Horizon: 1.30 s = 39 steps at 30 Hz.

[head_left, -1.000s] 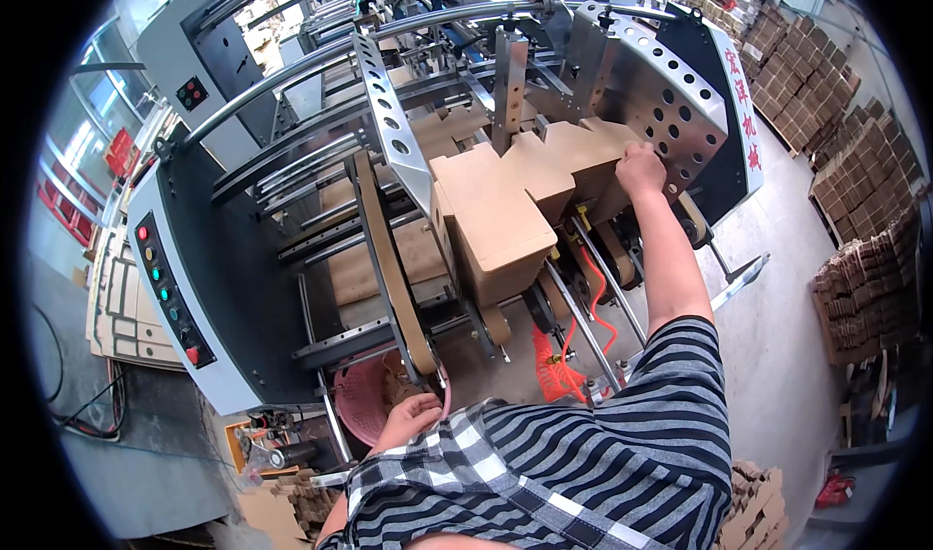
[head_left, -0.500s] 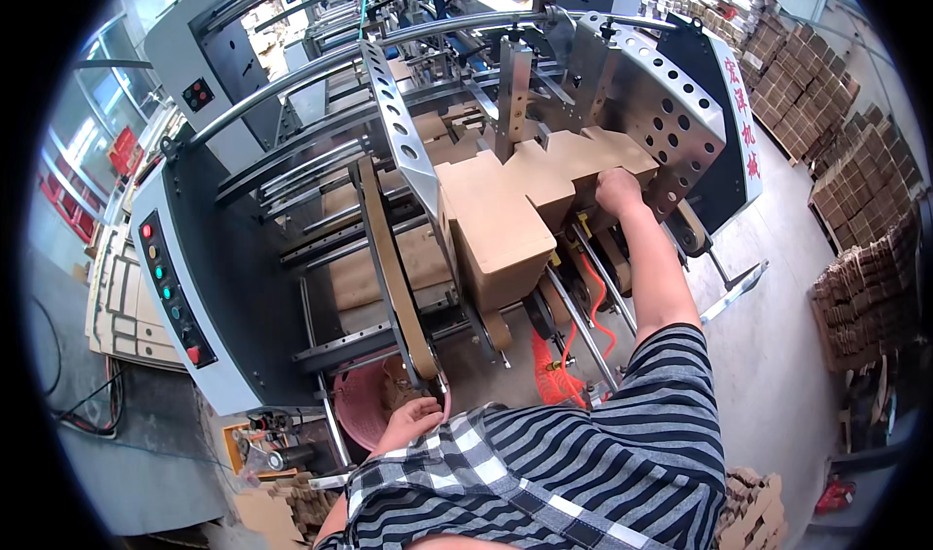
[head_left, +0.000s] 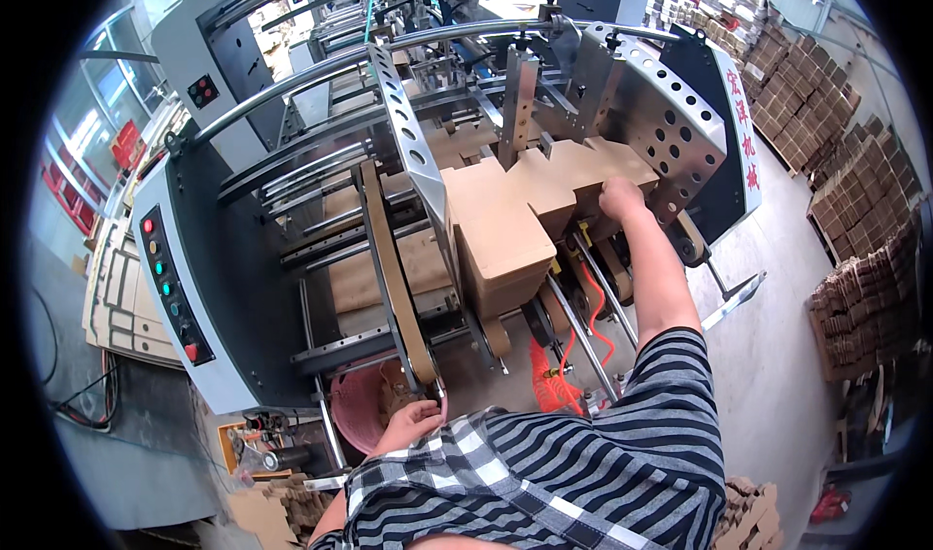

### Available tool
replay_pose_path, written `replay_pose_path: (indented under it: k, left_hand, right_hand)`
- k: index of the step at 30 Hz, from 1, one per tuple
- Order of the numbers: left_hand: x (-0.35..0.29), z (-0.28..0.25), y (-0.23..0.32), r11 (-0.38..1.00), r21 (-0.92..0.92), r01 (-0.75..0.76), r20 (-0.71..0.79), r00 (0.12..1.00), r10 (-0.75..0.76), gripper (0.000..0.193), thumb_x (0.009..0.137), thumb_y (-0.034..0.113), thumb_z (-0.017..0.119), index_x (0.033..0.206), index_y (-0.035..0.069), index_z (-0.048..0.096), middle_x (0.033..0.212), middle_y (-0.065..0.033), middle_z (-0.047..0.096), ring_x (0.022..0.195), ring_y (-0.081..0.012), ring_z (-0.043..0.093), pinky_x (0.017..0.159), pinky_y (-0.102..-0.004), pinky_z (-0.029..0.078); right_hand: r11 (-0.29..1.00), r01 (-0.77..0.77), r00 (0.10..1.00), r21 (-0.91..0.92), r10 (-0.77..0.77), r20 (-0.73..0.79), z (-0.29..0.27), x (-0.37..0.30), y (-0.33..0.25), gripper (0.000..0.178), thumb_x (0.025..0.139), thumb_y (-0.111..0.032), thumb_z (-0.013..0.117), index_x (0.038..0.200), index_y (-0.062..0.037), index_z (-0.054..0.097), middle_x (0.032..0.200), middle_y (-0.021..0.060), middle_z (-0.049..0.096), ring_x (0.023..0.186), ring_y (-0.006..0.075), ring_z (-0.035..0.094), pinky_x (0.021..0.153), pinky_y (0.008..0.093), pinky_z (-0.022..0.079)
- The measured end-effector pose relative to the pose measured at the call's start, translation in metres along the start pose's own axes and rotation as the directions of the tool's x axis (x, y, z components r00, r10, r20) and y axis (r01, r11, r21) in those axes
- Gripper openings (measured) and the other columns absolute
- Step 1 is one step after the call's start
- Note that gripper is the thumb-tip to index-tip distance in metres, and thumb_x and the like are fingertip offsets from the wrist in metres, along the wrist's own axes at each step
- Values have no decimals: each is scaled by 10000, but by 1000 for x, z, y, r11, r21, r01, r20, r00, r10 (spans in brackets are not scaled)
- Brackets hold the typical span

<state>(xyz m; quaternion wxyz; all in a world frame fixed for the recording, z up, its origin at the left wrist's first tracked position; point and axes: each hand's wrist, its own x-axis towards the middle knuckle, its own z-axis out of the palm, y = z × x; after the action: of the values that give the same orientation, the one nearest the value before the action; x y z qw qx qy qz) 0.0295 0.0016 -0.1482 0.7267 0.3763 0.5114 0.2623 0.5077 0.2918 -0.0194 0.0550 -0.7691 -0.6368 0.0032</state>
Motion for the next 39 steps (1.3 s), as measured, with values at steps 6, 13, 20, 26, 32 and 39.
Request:
replay_pose_path:
  k: [6,13,20,26,32,39]
  left_hand:
    - [-4,2,9,1000,20,3,-15,1000,-3,459,855,114,677,1234,-72,497,1117,-115,605,976,-147,599,816,-245,492]
    - [4,0,7,999,-23,-36,61,997,37,453,863,103,666,1245,-60,487,1134,-111,594,991,-142,591,825,-245,486]
    - [-6,-6,-3,998,-40,38,-16,999,-39,493,865,94,658,1275,-80,447,1221,-173,551,1090,-193,563,910,-284,475]
    - [-1,2,3,999,44,11,0,1000,-11,505,848,103,676,1268,-79,462,1189,-158,575,1046,-180,579,885,-277,476]
    - [-6,2,-1,1000,-8,17,-37,999,-17,501,847,105,678,1263,-78,469,1171,-152,587,1033,-172,581,876,-275,476]
    - [-9,4,2,1000,-12,13,-21,1000,-13,491,853,100,670,1262,-79,468,1173,-149,584,1025,-169,581,869,-273,475]
  right_hand:
    - [998,60,995,16,-61,84,-6,-3,-15,226,749,-171,557,887,-65,701,955,177,665,938,338,630,831,416,498]
    - [999,14,996,38,-17,83,-19,-19,-15,227,744,-177,559,885,-74,703,955,171,669,939,328,635,816,413,505]
    - [825,42,814,563,-355,459,-70,-118,-60,208,751,-195,618,833,-21,698,843,152,680,825,286,654,746,374,512]
    - [799,452,794,396,-563,229,-14,-170,-111,259,840,-238,525,854,-42,693,833,172,665,862,349,629,782,425,502]
    - [912,360,915,198,-387,116,4,-158,-121,281,853,-251,526,775,-30,682,799,172,661,819,351,637,738,453,508]
    - [877,399,859,267,-460,225,-11,-160,-120,287,853,-261,535,777,-27,683,788,184,655,808,369,632,731,455,507]
